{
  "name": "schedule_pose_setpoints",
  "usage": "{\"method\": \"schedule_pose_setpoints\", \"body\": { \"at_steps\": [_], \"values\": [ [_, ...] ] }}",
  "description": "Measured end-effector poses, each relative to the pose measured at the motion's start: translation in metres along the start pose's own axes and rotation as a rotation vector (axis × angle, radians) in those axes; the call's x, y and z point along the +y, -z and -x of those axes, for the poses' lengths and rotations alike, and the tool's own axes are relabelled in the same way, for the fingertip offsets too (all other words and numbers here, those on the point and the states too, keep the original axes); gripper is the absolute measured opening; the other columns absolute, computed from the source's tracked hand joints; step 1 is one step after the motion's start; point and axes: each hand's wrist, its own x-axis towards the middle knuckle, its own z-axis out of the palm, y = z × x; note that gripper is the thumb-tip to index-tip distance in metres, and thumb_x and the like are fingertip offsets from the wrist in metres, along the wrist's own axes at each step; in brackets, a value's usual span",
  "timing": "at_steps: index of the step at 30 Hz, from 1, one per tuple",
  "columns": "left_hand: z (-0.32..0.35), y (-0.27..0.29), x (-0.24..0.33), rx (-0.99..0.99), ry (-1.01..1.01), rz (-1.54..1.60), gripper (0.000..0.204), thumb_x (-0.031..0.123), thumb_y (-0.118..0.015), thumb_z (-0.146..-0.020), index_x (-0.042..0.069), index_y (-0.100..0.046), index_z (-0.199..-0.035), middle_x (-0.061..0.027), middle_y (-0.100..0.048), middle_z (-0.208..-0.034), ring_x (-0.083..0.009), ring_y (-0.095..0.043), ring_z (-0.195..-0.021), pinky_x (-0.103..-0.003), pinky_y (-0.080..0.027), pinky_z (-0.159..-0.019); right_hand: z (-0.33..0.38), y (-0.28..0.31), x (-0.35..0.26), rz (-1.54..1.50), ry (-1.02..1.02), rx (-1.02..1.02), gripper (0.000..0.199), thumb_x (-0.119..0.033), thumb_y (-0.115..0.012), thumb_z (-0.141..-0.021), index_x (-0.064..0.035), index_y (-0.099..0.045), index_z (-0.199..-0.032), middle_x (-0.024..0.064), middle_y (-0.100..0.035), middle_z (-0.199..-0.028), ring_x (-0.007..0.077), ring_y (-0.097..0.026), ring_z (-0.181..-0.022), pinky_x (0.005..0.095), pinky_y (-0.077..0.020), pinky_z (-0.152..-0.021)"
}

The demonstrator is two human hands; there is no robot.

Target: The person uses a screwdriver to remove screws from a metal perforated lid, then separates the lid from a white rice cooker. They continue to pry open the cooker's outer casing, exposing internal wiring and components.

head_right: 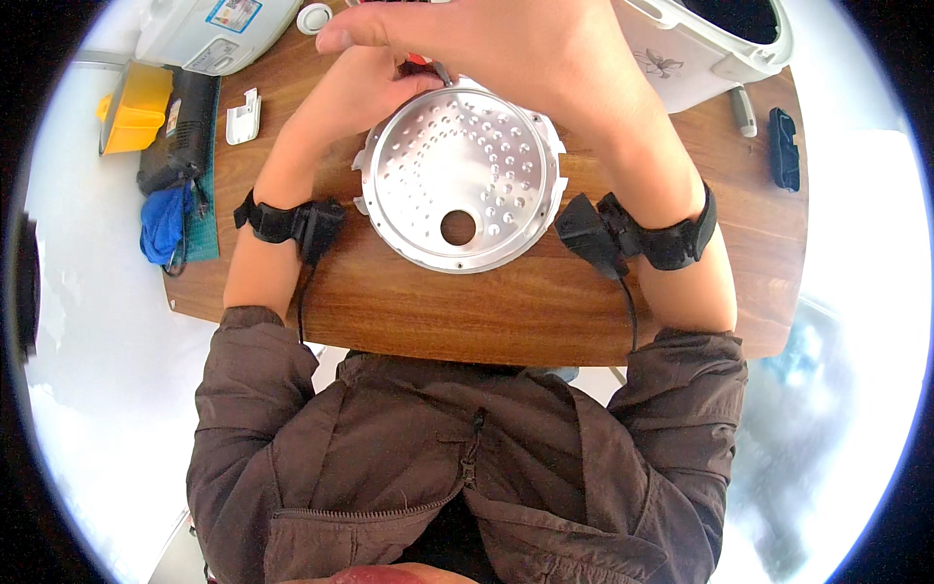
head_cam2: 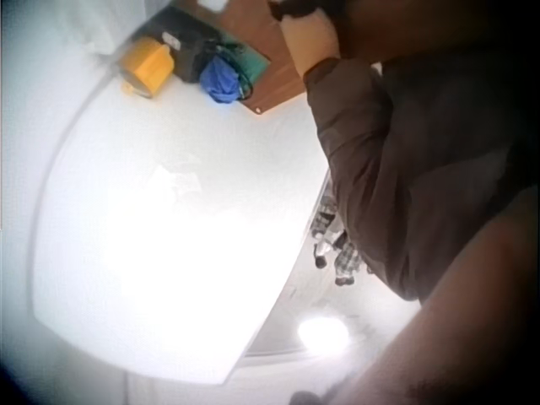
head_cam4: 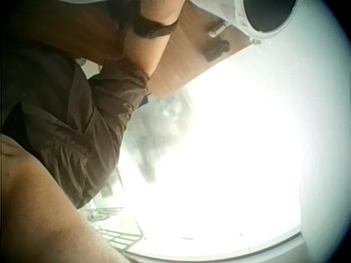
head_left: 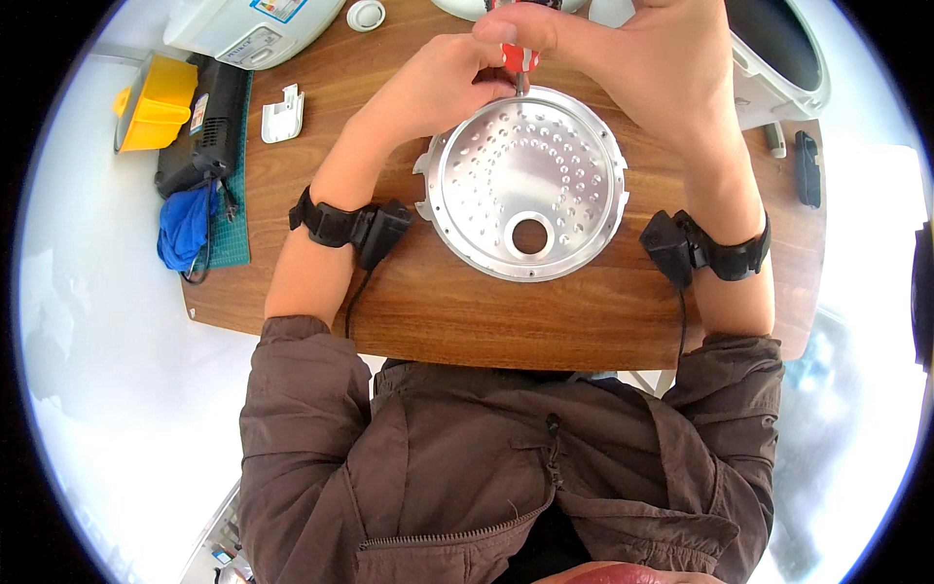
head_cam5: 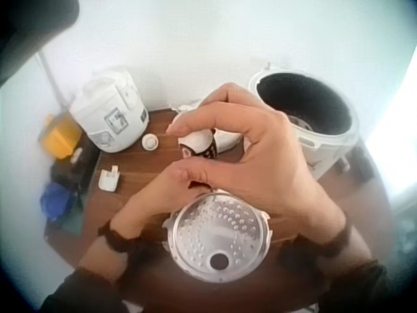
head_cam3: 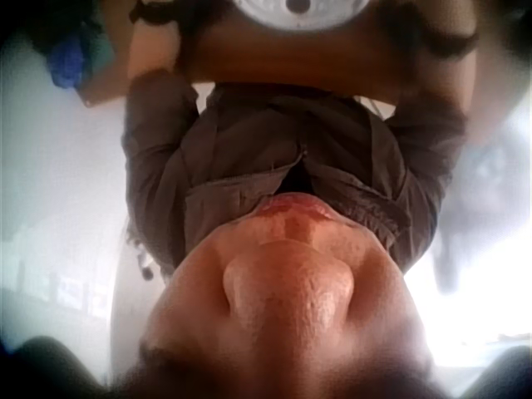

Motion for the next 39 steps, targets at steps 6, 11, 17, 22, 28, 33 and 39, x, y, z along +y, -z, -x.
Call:
{"method": "schedule_pose_setpoints", "body": {
  "at_steps": [6, 11, 17, 22, 28, 33, 39],
  "values": [
    [-0.004, -0.003, -0.011, -0.012, -0.106, -0.006, 0.02, 0.011, -0.075, -0.088, 0.003, -0.071, -0.107, -0.0152, -0.073, -0.092, -0.031, -0.069, -0.083, -0.038, -0.054, -0.078, 0.003, -0.006, 0.023, -0.183, 0.054, -0.019, 0.029, -0.002, -0.082, -0.082, -0.0072, -0.077, -0.11, 0.0043, -0.073, -0.102, 0.0121, -0.068, -0.091, 0.0259, -0.0546, -0.08],
    [-0.002, 0.001, -0.009, -0.047, -0.049, -0.038, 0.018, 0.01, -0.076, -0.089, 0.002, -0.075, -0.105, -0.0069, -0.075, -0.092, -0.0156, -0.069, -0.086, -0.031, -0.055, -0.08, 0.0, 0.005, 0.0, -0.111, -0.098, -0.068, 0.029, -0.004, -0.081, -0.085, -0.0061, -0.075, -0.113, 0.0041, -0.074, -0.102, 0.0101, -0.067, -0.09, 0.0254, -0.0543, -0.078],
    [-0.002, -0.004, 0.002, -0.062, -0.029, -0.039, 0.023, 0.013, -0.082, -0.084, 0.003, -0.073, -0.103, -0.0056, -0.072, -0.091, -0.0154, -0.067, -0.084, -0.031, -0.054, -0.079, 0.007, -0.012, 0.016, -0.017, -0.029, 0.078, 0.031, -0.008, -0.085, -0.082, -0.0051, -0.075, -0.111, 0.001, -0.073, -0.099, 0.0074, -0.065, -0.086, 0.0248, -0.0521, -0.077],
    [-0.002, -0.012, -0.007, -0.018, -0.004, 0.043, 0.025, 0.016, -0.083, -0.084, 0.003, -0.076, -0.103, -0.0056, -0.074, -0.089, -0.013, -0.068, -0.083, -0.03, -0.053, -0.078, 0.006, -0.006, 0.021, 0.085, 0.065, 0.048, 0.037, -0.012, -0.088, -0.081, -0.005, -0.075, -0.116, 0.0011, -0.073, -0.1, 0.0074, -0.063, -0.085, 0.0234, -0.0509, -0.076],
    [0.001, -0.015, -0.006, -0.023, 0.149, -0.15, 0.021, 0.015, -0.08, -0.086, 0.001, -0.076, -0.102, -0.0056, -0.076, -0.089, -0.0137, -0.069, -0.086, -0.029, -0.053, -0.079, 0.009, -0.016, 0.005, -0.786, -0.228, -0.102, 0.036, -0.009, -0.082, -0.088, -0.0032, -0.072, -0.121, 0.0055, -0.073, -0.104, 0.0088, -0.064, -0.087, 0.0248, -0.0519, -0.077],
    [-0.003, -0.015, -0.016, -0.035, 0.007, 0.074, 0.032, 0.018, -0.082, -0.087, -0.001, -0.073, -0.111, -0.0091, -0.076, -0.1, -0.0175, -0.069, -0.092, -0.033, -0.054, -0.082, 0.009, -0.047, 0.055, -0.466, 0.31, 0.038, 0.033, -0.007, -0.081, -0.088, -0.0027, -0.072, -0.119, 0.0059, -0.072, -0.107, 0.0111, -0.064, -0.088, 0.0259, -0.052, -0.078],
    [0.001, -0.011, -0.024, -0.107, 0.004, 0.058, 0.031, 0.011, -0.075, -0.092, -0.001, -0.066, -0.119, -0.0094, -0.072, -0.11, -0.0171, -0.067, -0.103, -0.033, -0.053, -0.091, 0.009, -0.02, 0.023, -0.078, 0.183, 0.044, 0.031, -0.006, -0.08, -0.087, -0.0019, -0.071, -0.117, 0.0042, -0.07, -0.104, 0.0145, -0.062, -0.091, 0.0268, -0.0506, -0.083]
  ]
}}
